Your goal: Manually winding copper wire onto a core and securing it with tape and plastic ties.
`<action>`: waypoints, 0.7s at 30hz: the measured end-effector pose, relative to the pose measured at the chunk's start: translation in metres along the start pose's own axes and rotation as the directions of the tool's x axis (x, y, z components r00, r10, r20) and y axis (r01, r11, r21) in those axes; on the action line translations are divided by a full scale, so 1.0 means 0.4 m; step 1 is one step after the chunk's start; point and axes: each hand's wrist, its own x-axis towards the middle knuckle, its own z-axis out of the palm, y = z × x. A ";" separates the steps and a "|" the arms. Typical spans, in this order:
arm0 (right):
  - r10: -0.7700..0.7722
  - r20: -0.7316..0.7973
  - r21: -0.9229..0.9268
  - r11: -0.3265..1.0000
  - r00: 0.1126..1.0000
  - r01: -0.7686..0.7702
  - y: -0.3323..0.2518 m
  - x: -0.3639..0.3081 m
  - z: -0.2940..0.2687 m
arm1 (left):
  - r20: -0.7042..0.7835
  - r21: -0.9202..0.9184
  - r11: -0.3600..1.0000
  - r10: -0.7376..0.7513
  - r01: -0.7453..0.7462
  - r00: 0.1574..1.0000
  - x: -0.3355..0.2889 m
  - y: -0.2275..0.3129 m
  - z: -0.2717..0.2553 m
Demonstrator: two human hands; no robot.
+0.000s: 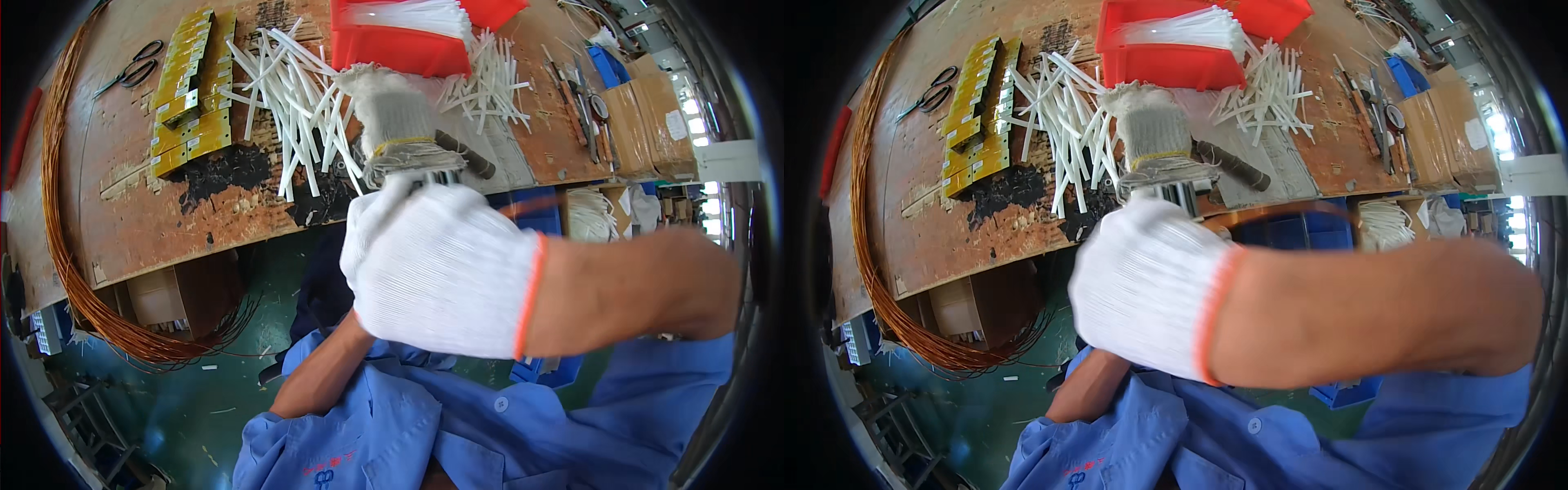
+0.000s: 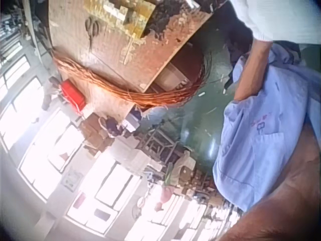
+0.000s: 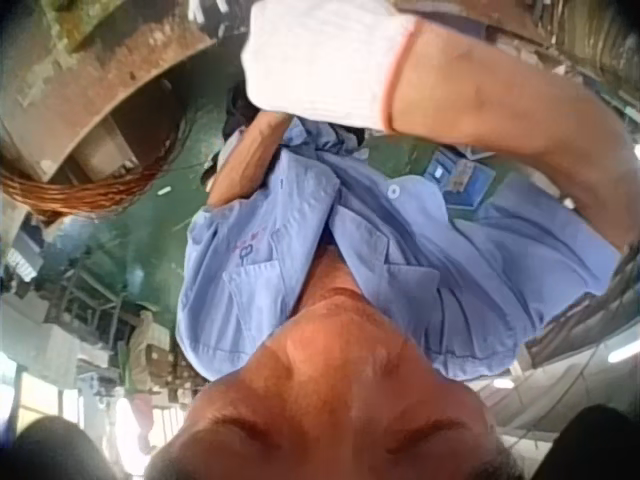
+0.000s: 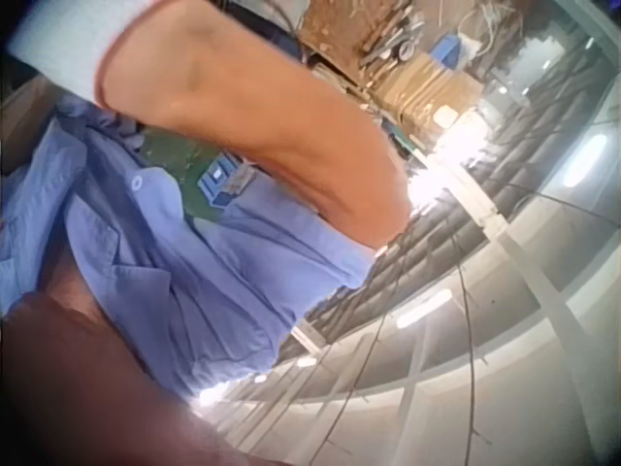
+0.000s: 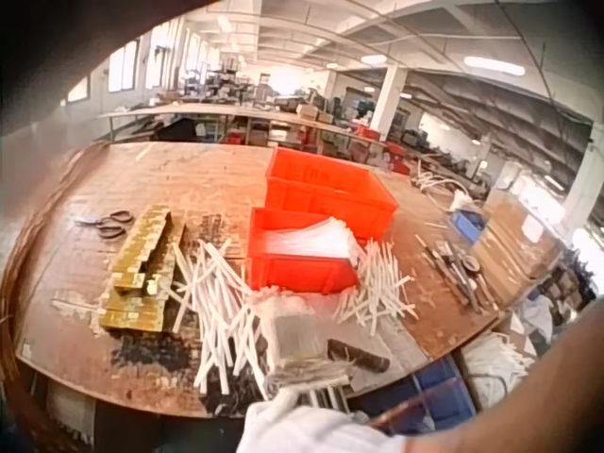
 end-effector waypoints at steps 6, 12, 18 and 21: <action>-0.148 0.291 0.293 0.954 0.945 0.059 0.257 0.127 0.029 | -0.103 -0.015 0.998 -0.062 0.061 0.993 -0.018 0.009 0.043; 0.259 -0.002 0.727 0.664 0.966 -0.176 0.302 -0.070 0.112 | -0.088 0.099 0.992 0.091 -0.082 0.992 0.011 -0.002 0.009; 0.436 -0.303 0.378 0.871 0.847 -0.313 0.121 -0.256 0.198 | 0.002 0.085 0.984 0.154 -0.154 0.988 0.041 0.018 0.001; 0.473 -0.193 0.000 0.876 0.860 -0.482 -0.009 -0.283 0.160 | 0.015 0.105 0.974 0.200 -0.200 0.980 0.050 0.014 0.000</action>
